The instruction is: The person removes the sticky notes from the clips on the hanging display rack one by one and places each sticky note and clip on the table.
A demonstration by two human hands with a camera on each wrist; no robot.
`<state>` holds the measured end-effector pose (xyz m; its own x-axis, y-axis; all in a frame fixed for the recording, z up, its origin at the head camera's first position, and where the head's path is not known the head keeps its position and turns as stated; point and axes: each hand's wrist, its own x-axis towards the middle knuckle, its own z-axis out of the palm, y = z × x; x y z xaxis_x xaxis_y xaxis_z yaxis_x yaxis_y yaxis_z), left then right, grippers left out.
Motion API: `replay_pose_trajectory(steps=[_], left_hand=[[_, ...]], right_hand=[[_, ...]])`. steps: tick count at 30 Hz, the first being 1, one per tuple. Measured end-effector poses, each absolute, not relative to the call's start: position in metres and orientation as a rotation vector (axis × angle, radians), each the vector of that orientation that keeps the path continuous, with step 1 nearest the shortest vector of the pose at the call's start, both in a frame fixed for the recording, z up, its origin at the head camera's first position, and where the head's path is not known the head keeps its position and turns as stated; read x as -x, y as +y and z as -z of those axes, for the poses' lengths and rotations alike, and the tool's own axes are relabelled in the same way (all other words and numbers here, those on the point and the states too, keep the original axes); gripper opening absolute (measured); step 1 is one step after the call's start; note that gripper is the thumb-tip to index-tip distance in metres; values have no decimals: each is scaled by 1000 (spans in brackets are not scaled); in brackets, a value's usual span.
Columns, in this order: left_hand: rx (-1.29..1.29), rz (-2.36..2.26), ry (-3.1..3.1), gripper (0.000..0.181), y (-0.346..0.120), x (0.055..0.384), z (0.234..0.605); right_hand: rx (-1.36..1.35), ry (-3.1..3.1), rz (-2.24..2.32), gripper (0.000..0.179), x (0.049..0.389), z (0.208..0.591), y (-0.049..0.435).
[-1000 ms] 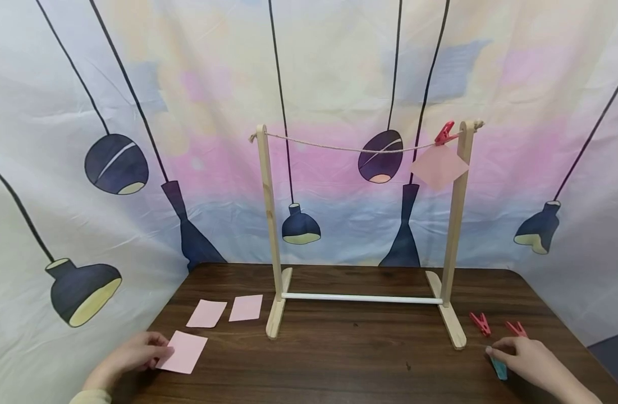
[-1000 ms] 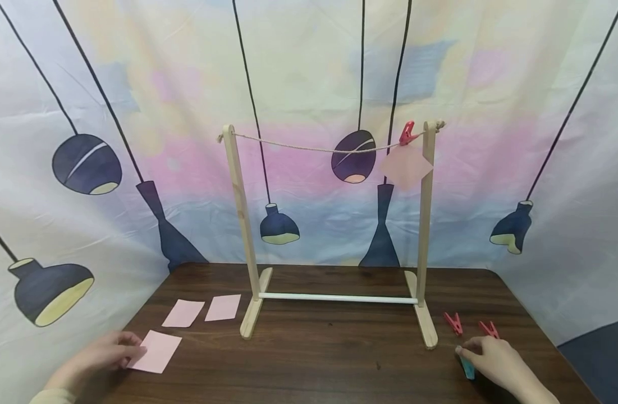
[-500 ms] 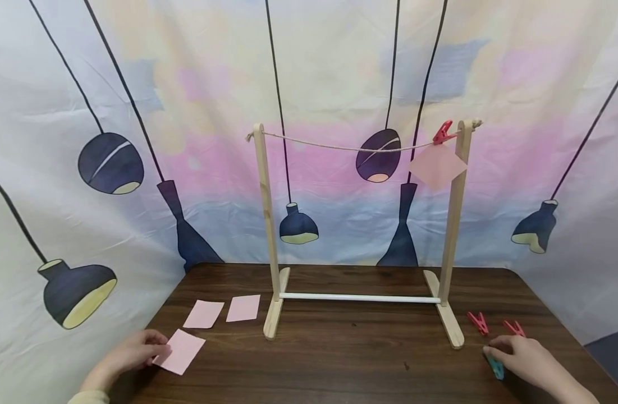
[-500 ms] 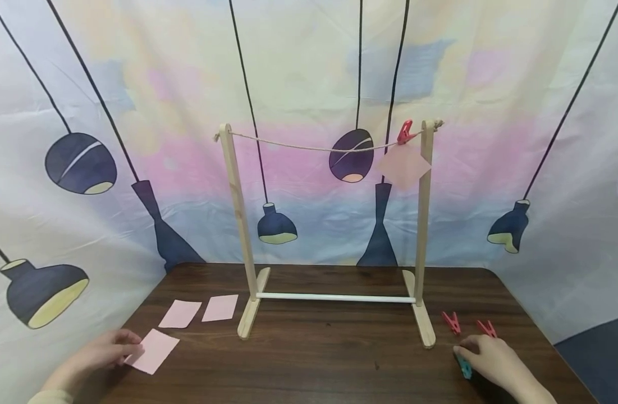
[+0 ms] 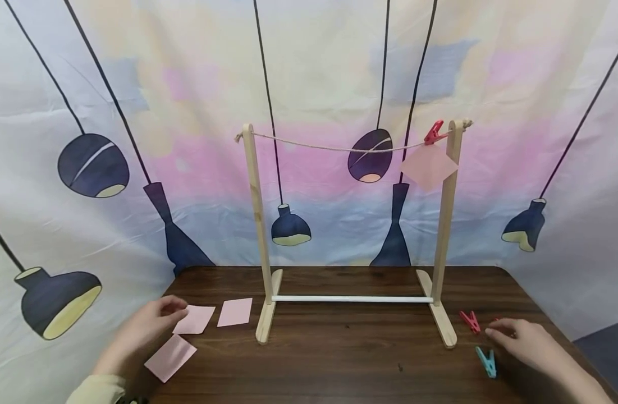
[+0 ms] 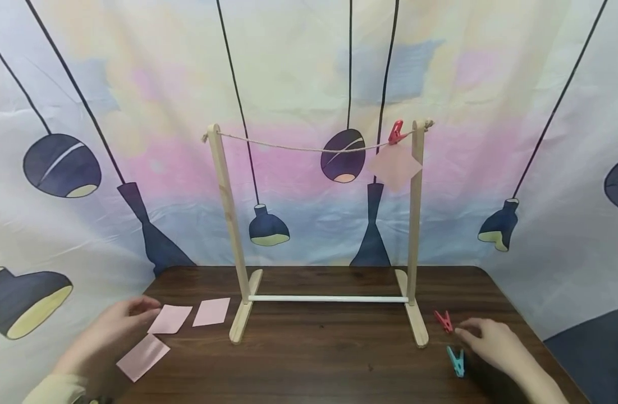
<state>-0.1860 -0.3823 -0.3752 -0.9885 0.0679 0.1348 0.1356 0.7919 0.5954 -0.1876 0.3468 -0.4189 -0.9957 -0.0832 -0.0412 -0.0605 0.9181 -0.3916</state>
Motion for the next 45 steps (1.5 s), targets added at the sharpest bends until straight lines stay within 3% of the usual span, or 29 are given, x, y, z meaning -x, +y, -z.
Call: replay_pose_trajectory(steps=[15, 25, 36, 45], left_hand=[[746, 1031, -2816, 24, -250, 240, 299], [949, 1060, -2700, 25, -171, 262, 258], [893, 1349, -2494, 35, -112, 282, 234], [852, 1681, -2240, 41, -63, 296, 233]], right_hand=[[292, 3496, 728, 48, 201, 253, 341], [415, 3689, 913, 42, 200, 162, 318], [646, 3740, 1084, 46, 191, 100, 294], [802, 3645, 933, 58, 185, 70, 261]])
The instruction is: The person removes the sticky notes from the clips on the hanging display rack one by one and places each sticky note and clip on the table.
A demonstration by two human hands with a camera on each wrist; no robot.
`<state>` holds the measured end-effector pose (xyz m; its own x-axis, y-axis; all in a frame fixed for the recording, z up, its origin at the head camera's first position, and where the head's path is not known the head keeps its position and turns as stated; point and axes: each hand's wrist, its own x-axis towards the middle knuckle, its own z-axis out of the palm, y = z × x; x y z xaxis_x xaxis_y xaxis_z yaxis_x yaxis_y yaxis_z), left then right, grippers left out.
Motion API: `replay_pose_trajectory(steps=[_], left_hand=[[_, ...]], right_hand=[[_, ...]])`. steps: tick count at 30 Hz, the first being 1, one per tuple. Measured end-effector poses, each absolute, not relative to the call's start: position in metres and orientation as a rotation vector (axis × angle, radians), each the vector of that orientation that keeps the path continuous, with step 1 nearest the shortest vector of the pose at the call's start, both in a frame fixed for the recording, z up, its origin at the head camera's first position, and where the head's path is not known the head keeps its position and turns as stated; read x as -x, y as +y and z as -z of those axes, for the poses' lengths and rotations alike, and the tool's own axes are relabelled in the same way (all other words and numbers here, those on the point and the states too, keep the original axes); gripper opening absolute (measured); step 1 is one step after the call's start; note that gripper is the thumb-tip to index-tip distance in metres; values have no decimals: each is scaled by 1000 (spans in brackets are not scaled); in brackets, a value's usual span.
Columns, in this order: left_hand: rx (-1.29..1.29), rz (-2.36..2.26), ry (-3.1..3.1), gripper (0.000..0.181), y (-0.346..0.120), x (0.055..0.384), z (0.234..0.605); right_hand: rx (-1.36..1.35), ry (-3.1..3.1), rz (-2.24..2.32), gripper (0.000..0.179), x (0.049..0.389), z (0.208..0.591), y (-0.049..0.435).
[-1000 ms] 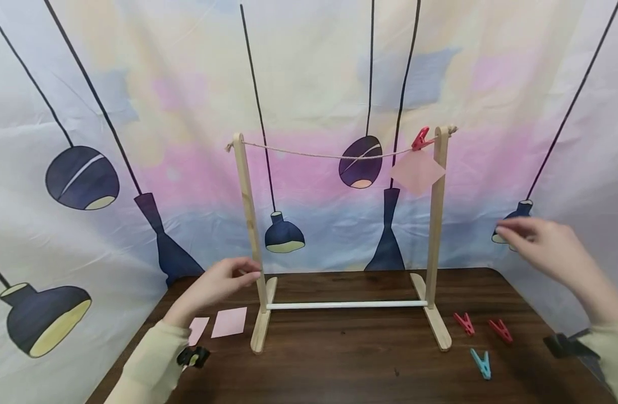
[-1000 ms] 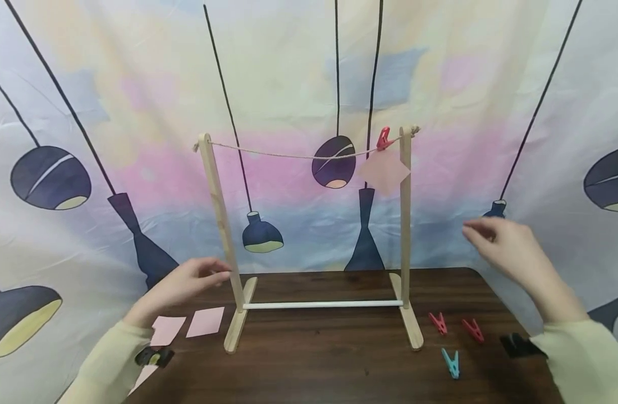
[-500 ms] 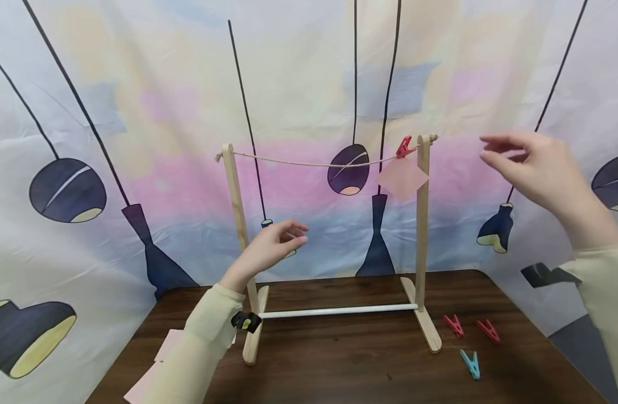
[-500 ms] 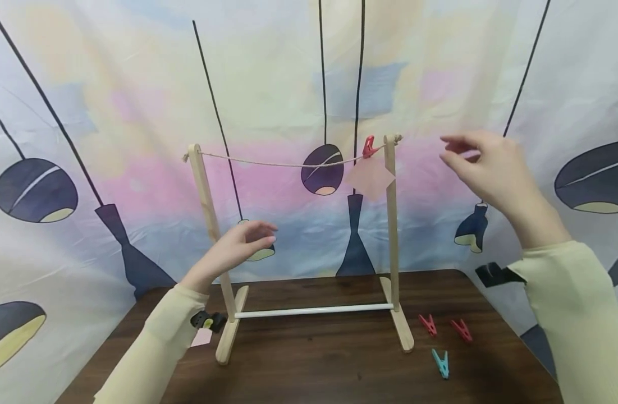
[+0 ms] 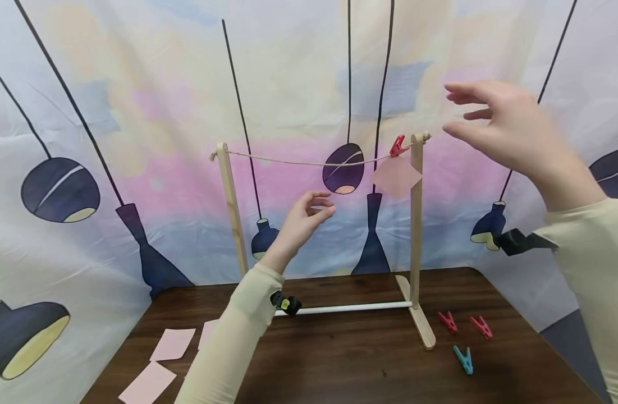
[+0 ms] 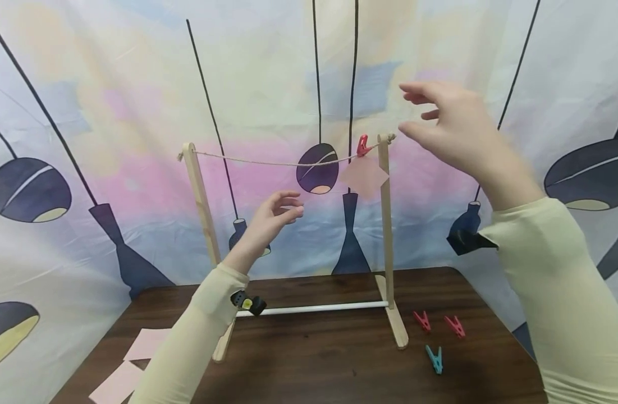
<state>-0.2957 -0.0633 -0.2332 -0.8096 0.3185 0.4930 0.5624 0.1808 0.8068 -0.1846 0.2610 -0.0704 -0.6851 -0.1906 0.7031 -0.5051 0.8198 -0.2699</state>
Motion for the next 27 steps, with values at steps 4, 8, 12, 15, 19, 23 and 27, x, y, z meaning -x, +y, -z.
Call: replay_pose_trajectory(steps=[4, 8, 12, 15, 19, 23, 27], left_hand=[[863, 1745, -2195, 43, -45, 298, 235], [883, 1780, -2155, 45, -31, 298, 233], [907, 1806, -2123, 48, -19, 300, 231], [911, 1844, -2104, 47, -12, 302, 230], [913, 1933, -2085, 50, -1, 306, 231], [899, 2057, -2067, 58, 14, 310, 232], [877, 2189, -2030, 65, 31, 313, 234]], right_hand=[[-592, -2307, -526, 58, 186, 66, 250], [-644, -2313, -479, 59, 186, 62, 244], [-684, -2340, -461, 60, 189, 59, 240], [-692, -2377, -455, 62, 191, 59, 237], [-699, -2411, -451, 62, 193, 60, 235], [-710, -2430, -431, 61, 195, 61, 235], [-727, -2435, -382, 62, 198, 61, 233]])
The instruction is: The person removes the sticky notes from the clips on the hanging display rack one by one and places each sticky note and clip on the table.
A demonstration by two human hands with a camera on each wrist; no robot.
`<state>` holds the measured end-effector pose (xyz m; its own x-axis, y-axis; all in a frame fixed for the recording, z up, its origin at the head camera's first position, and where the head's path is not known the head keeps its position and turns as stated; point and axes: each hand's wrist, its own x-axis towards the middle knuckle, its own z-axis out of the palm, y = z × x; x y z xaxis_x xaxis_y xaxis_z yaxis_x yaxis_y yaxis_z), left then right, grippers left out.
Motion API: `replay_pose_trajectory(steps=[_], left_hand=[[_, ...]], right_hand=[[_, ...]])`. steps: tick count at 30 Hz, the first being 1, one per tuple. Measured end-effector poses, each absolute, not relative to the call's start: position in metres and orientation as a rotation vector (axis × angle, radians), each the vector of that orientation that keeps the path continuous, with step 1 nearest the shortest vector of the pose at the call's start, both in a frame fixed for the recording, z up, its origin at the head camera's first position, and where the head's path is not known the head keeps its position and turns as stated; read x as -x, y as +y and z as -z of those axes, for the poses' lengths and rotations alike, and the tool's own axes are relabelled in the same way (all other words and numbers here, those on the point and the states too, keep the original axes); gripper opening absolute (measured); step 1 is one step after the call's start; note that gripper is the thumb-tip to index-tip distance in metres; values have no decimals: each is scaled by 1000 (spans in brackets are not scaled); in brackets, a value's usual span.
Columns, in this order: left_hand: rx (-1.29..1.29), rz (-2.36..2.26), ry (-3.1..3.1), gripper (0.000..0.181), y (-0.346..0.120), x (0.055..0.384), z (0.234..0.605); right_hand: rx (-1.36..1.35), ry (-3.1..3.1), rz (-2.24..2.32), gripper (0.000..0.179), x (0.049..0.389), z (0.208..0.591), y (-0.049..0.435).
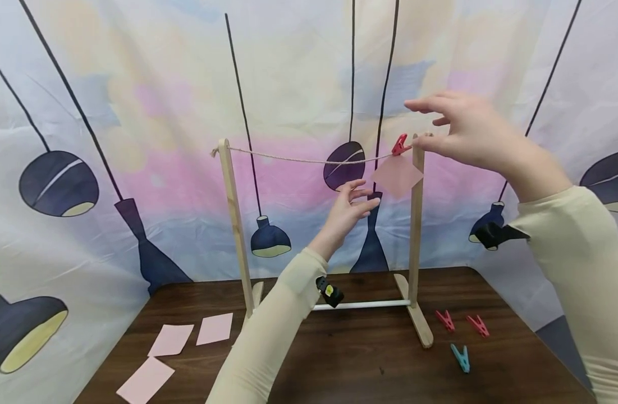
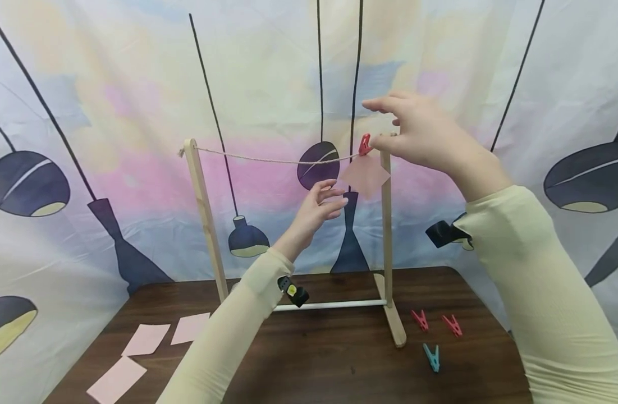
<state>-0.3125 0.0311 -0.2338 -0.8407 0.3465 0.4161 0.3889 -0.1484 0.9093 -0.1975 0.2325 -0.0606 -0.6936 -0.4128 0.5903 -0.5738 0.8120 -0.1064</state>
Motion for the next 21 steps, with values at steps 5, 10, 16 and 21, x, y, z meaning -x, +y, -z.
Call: replay_pose_trajectory(steps=[5, 10, 16, 21], left_hand=[[840, 2424, -1898, 62, 49, 315, 236], [819, 2613, -1737, 64, 63, 313, 238], [792, 2647, -1627, 60, 69, 314, 241], [809, 2608, -1599, 35, 66, 317, 244]], right_hand=[[-722, -2500, -368, 62, 201, 62, 227], [-726, -2533, -348, 62, 205, 66, 221], [-728, -2527, -317, 62, 209, 68, 221], [-715, -2560, -319, 63, 214, 69, 222]])
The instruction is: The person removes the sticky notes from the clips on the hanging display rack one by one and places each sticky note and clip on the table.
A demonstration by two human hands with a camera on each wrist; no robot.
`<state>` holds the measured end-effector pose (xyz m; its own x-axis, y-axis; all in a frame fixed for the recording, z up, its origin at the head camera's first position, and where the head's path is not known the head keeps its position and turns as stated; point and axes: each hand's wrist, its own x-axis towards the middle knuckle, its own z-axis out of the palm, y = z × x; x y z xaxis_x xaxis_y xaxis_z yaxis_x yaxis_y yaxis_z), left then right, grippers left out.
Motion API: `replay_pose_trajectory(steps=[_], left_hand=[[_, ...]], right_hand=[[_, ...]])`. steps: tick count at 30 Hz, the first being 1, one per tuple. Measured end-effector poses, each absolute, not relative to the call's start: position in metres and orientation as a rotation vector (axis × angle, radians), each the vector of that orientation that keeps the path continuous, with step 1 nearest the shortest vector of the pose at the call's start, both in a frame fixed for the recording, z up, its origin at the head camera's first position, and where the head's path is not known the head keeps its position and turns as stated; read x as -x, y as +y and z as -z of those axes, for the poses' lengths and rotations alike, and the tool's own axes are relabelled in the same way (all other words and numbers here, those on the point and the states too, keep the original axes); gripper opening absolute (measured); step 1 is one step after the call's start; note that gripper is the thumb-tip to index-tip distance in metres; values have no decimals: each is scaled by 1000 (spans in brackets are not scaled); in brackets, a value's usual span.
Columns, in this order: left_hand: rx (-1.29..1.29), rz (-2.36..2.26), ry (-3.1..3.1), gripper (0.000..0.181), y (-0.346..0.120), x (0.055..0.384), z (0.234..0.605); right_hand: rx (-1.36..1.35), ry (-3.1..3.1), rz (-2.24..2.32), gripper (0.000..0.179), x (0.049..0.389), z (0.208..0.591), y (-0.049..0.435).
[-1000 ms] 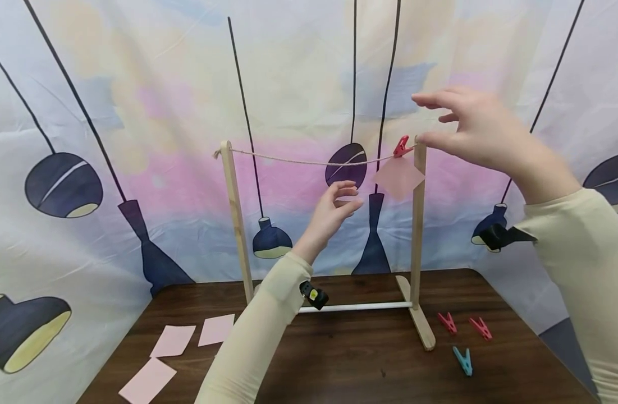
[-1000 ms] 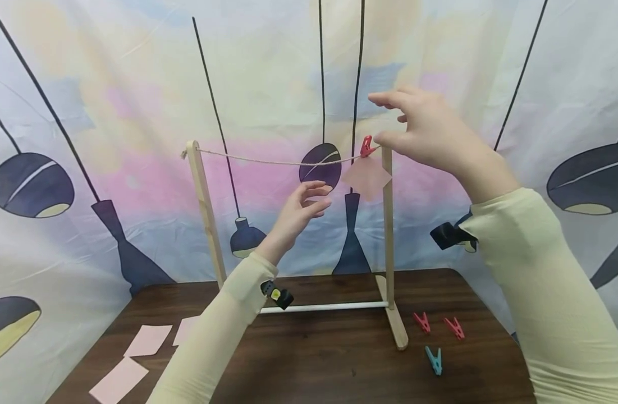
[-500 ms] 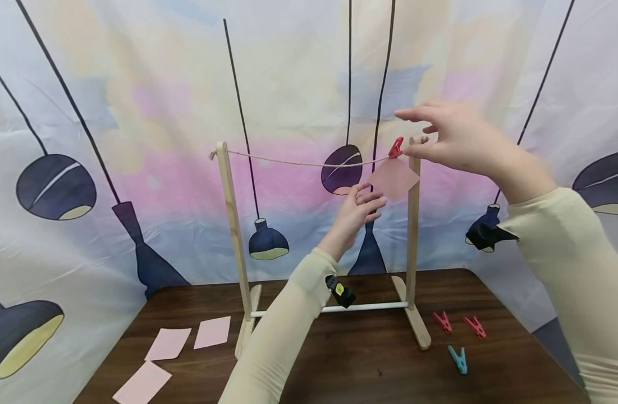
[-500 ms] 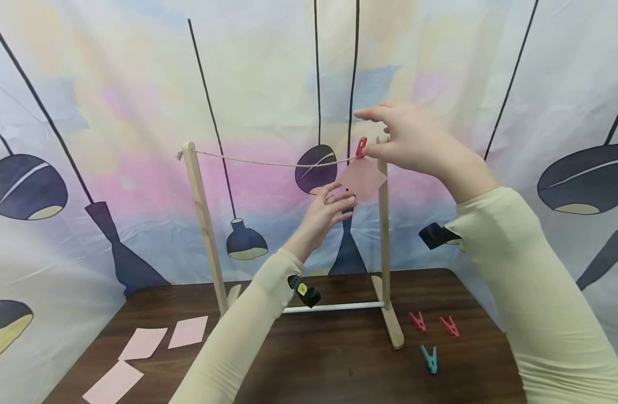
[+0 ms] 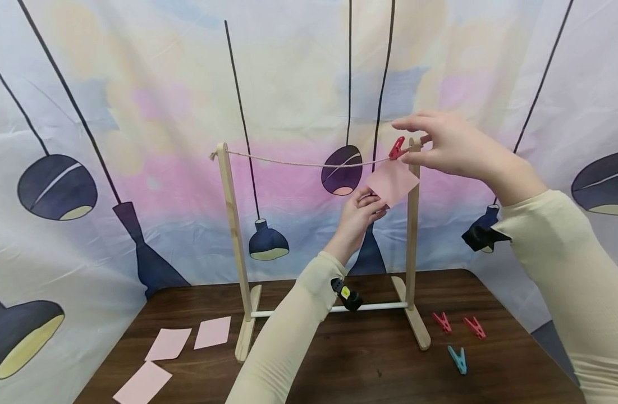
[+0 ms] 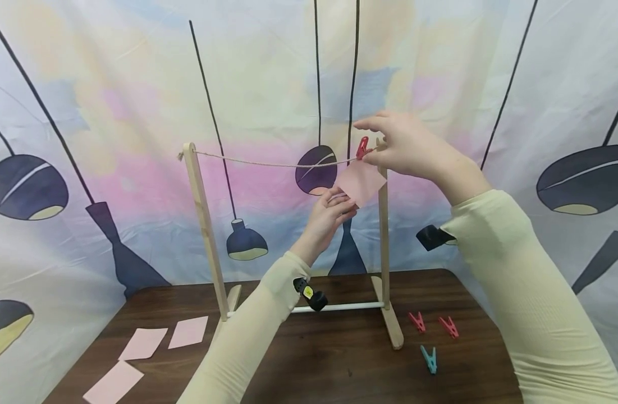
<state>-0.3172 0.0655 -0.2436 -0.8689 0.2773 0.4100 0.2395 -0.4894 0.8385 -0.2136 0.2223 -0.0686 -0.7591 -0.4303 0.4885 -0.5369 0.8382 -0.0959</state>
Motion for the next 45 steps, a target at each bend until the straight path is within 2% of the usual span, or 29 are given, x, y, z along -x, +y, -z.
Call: replay_pose_trajectory(steps=[5, 18, 28, 35, 45], left_hand=[[-814, -2530, 1651, 26, 62, 317, 247], [-865, -2478, 1751, 22, 63, 316, 248], [-874, -2463, 1781, 24, 62, 316, 249], [-872, -2456, 1783, 24, 62, 317, 248], [-882, -2450, 1772, 24, 61, 319, 251]], right_hand=[[-733, -2570, -317, 61, 222, 71, 224], [-700, -2596, -379, 51, 240, 69, 227], [-659, -2647, -389, 50, 252, 65, 226], [-684, -2671, -341, 41, 259, 59, 226], [-650, -2728, -231, 43, 265, 51, 218]])
